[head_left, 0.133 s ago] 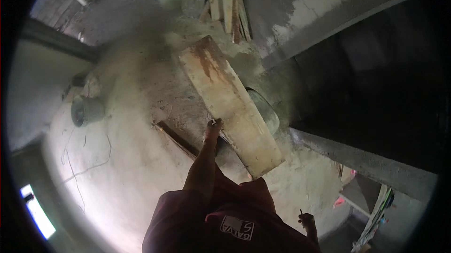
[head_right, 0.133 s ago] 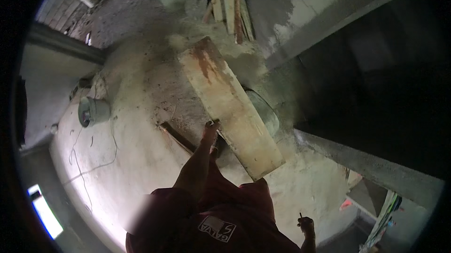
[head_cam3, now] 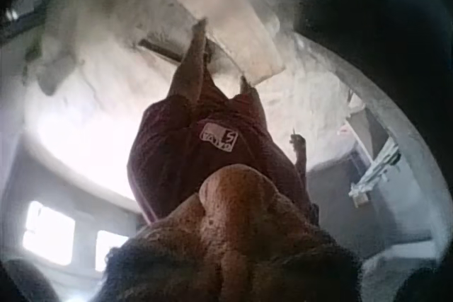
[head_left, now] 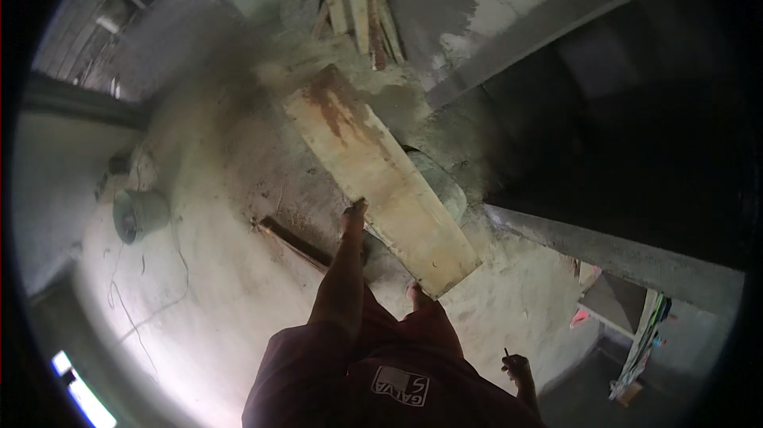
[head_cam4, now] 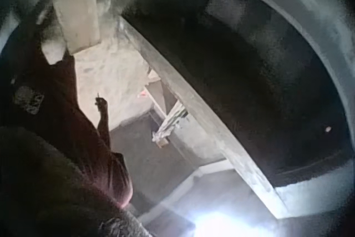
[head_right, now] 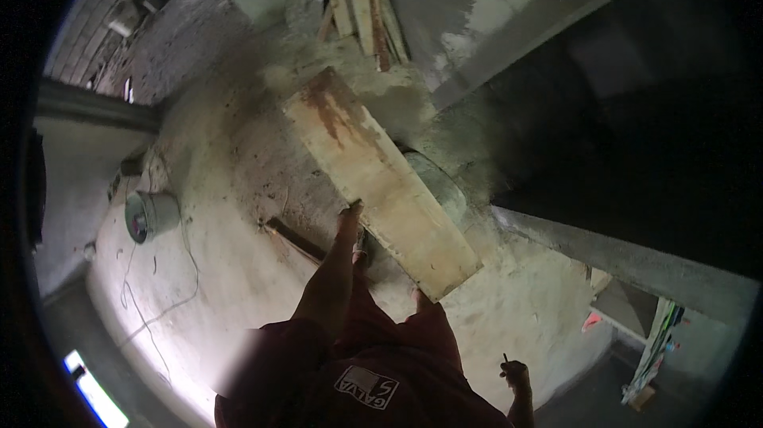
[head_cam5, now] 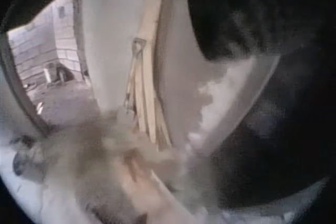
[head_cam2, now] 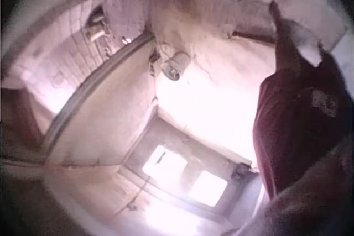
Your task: The person holds a wooden board against a wall above a doorway, uses a spirit level to check its horizontal alignment, and then hammers the board into place.
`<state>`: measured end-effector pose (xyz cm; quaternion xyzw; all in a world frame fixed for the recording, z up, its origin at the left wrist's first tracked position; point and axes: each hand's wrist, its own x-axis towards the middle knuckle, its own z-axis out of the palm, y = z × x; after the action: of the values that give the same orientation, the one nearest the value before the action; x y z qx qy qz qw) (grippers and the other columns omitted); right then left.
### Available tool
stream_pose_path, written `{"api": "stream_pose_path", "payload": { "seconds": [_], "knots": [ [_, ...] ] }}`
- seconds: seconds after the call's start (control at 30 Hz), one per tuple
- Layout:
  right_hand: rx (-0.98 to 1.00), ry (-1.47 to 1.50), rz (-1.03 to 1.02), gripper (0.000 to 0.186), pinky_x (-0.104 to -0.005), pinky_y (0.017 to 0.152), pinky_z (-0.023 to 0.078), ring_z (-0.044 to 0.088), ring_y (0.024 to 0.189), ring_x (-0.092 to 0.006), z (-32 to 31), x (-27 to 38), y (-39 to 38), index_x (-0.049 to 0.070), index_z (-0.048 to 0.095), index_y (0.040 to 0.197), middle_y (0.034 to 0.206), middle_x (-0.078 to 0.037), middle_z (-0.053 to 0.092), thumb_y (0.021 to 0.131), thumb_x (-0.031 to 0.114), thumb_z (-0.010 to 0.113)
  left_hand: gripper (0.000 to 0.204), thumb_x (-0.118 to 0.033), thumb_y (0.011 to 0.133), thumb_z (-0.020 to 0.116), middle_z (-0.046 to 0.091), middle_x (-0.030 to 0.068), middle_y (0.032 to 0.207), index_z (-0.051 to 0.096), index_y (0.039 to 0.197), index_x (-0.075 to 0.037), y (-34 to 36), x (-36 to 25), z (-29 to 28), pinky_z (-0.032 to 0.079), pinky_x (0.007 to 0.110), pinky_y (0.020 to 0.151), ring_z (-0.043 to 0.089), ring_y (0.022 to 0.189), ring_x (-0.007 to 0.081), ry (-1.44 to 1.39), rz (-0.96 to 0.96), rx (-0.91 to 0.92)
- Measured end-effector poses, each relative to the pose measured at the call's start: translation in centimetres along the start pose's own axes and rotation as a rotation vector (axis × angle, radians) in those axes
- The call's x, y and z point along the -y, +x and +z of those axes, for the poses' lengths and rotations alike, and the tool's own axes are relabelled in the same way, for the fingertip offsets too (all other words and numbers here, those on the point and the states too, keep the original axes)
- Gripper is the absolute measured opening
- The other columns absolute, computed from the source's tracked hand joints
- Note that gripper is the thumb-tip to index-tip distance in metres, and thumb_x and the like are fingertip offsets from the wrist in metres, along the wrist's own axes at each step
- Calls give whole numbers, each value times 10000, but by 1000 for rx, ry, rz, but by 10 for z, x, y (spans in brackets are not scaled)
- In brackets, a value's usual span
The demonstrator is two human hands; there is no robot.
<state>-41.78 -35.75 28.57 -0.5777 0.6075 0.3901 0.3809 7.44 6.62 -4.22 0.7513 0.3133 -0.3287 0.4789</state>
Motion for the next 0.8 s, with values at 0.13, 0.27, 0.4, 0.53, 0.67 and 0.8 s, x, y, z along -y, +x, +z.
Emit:
{"api": "stream_pose_path", "payload": {
  "seconds": [0.13, 0.27, 0.4, 0.53, 0.67, 0.8],
  "knots": [
    [-153, 197, 33, 267, -336, 388, 351, 477, 427, -122, -3, 22, -14, 83, 674, 775, 552, -17, 536, 878, 324, 719, 594, -537, 866, 690, 688, 147, 1019, 673, 1185, -36, -12, 10, 55, 527, 412, 733, 655, 935, 260, -42, 55, 110],
    [-202, 345, 19, 285, -309, 382, 294, 410, 400, -107, 19, 72, 2, 103, 611, 709, 527, 15, 478, 876, 312, 708, 674, -462, 895, 711, 624, 163, 1221, 515, 1374, -31, -41, -5, 47, 577, 418, 784, 654, 1002, 294, -246, 81, 262],
    [-238, 468, -113, 581, -276, 430, 345, 534, 552, -115, 44, 57, 49, 34, 680, 1003, 727, -57, 647, 886, 602, 635, 597, -449, 898, 716, 652, 128, 1133, 541, 1313, -57, -89, -51, 43, 566, 378, 673, 671, 958, 284, -417, -59, 335],
    [179, 725, -50, 985, -358, 619, 504, 656, 831, -207, 59, 70, 75, -32, 537, 1336, 1087, -161, 677, 846, 821, 478, 491, -393, 908, 715, 647, 90, 1124, 573, 1262, -84, -127, -105, 27, 516, 320, 588, 652, 875, 234, -453, 19, 290],
    [467, 1379, -576, 1077, -463, 1067, 397, 500, 1290, -310, 25, 158, 21, -29, 418, 1454, 1422, -160, 522, 822, 842, 464, 382, -299, 941, 690, 632, 84, 1147, 589, 1261, -115, -109, -92, -3, 536, 299, 615, 629, 908, 217, -764, -30, 649],
    [300, 1224, -851, 711, -409, 958, 484, 621, 1084, -276, -45, 247, -88, -33, 553, 1312, 1236, -172, 628, 925, 563, 587, 381, -289, 950, 684, 637, 75, 1182, 581, 1267, -105, -107, -72, 6, 535, 325, 774, 604, 1031, 225, -774, 159, 708]
  ]
}}
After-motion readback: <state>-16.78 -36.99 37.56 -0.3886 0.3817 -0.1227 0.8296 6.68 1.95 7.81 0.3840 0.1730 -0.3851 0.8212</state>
